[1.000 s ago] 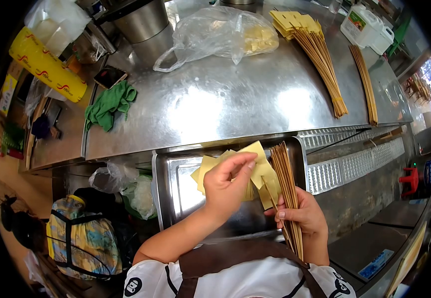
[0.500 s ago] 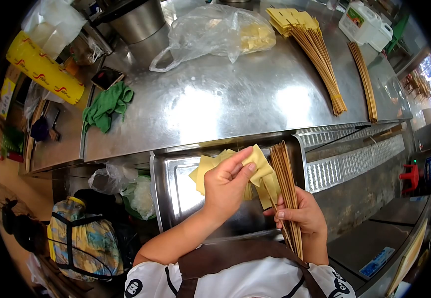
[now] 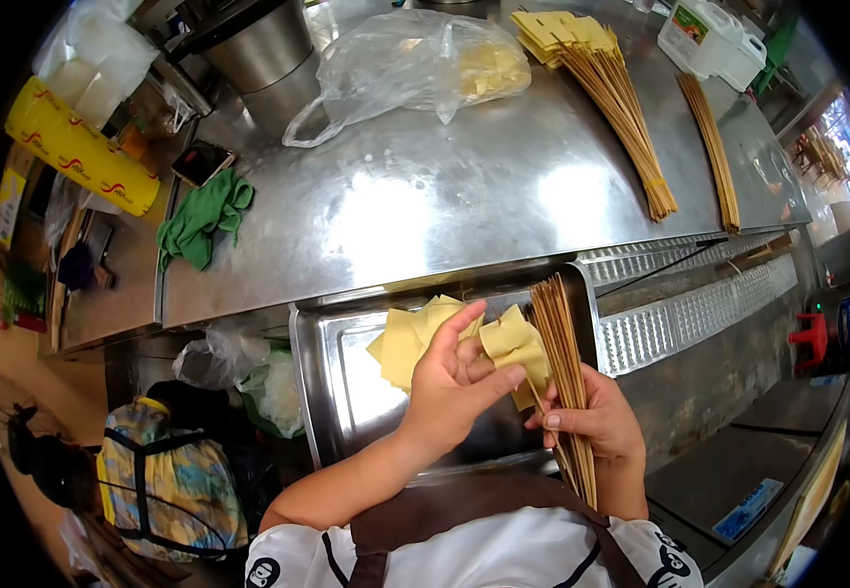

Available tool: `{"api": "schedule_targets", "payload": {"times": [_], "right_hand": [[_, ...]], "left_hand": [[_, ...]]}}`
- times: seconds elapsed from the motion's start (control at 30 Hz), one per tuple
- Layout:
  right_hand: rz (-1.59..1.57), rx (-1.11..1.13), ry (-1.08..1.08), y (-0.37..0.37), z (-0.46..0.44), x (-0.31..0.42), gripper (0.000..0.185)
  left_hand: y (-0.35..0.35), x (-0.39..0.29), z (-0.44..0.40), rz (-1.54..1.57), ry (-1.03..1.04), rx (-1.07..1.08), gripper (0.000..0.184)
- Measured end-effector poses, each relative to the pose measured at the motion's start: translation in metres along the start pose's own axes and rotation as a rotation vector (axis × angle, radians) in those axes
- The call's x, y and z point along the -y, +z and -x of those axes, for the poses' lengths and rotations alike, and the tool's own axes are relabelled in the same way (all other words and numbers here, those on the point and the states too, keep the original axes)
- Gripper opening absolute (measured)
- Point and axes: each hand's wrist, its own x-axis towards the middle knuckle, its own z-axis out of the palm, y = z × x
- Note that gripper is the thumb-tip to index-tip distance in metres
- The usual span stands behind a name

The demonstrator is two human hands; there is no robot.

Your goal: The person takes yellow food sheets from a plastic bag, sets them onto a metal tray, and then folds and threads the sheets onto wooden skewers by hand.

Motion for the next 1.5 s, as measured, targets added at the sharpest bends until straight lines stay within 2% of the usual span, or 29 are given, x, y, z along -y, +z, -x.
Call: {"api": "schedule_targets", "payload": {"times": [0.17, 0.33, 0.4, 0.53, 0.67, 0.73, 0.87, 0.93, 1.0, 1.07, 1.13, 1.17, 1.23, 1.27, 1.33, 1.37, 1.5], "right_hand": [[-0.019, 0.011, -0.022, 0.000, 0.000, 0.002, 0.035], [0.023, 0.014, 0.002, 0.003, 0.000, 0.005, 0.052], [0.037, 0.017, -0.009, 0.003, 0.000, 0.005, 0.052], [0.064, 0.012, -0.012, 0.003, -0.001, 0.004, 0.052], [0.127, -0.053, -0.075, 0.010, -0.002, 0.003, 0.053], [0.215, -0.122, -0.196, 0.014, -0.002, 0.004, 0.044], [0.202, -0.154, -0.118, 0.008, 0.010, 0.011, 0.029], [0.064, -0.104, -0.128, 0.007, 0.013, 0.013, 0.019], [-0.044, -0.008, -0.103, 0.004, 0.010, 0.013, 0.020], [-0.077, -0.001, -0.150, 0.003, 0.007, 0.009, 0.023], [-0.078, 0.010, -0.140, -0.001, 0.006, 0.010, 0.025], [-0.052, -0.014, -0.153, -0.001, 0.006, 0.010, 0.026], [-0.010, -0.031, -0.155, -0.001, 0.006, 0.012, 0.025], [-0.020, -0.042, -0.156, -0.001, 0.004, 0.011, 0.025], [-0.012, 0.030, -0.159, -0.001, 0.000, 0.009, 0.022], [-0.031, -0.019, -0.121, 0.001, 0.000, 0.008, 0.020], [-0.031, -0.047, -0.112, 0.007, 0.002, 0.012, 0.021]], "left_hand": [[0.003, 0.011, 0.006, -0.049, -0.079, 0.046, 0.067], [0.007, 0.011, 0.014, -0.097, -0.156, 0.082, 0.066], [0.010, 0.010, 0.019, -0.097, -0.212, 0.089, 0.056], [0.012, 0.002, 0.011, -0.138, -0.213, 0.097, 0.052], [0.007, 0.017, -0.006, -0.125, -0.075, 0.065, 0.048], [0.004, 0.025, -0.012, -0.139, -0.038, 0.042, 0.047], [0.002, 0.037, -0.019, -0.156, -0.057, 0.039, 0.045], [0.002, 0.039, -0.022, -0.140, -0.047, 0.015, 0.045], [0.001, 0.035, -0.026, -0.442, -0.104, 0.070, 0.045], [-0.002, 0.033, -0.025, -0.538, -0.061, 0.054, 0.046], [-0.008, 0.030, -0.020, -0.984, 0.282, -0.042, 0.043], [-0.012, 0.025, -0.017, -0.984, 0.275, -0.041, 0.043], [-0.024, 0.010, -0.013, -1.327, 0.494, -0.159, 0.031], [-0.031, 0.006, -0.014, -1.331, 0.487, -0.144, 0.031], [-0.042, 0.001, -0.020, -1.553, 0.381, -0.176, 0.025], [-0.042, 0.000, -0.022, -1.615, 0.334, -0.188, 0.028], [-0.048, 0.006, -0.028, -1.618, 0.323, -0.207, 0.028]]}}
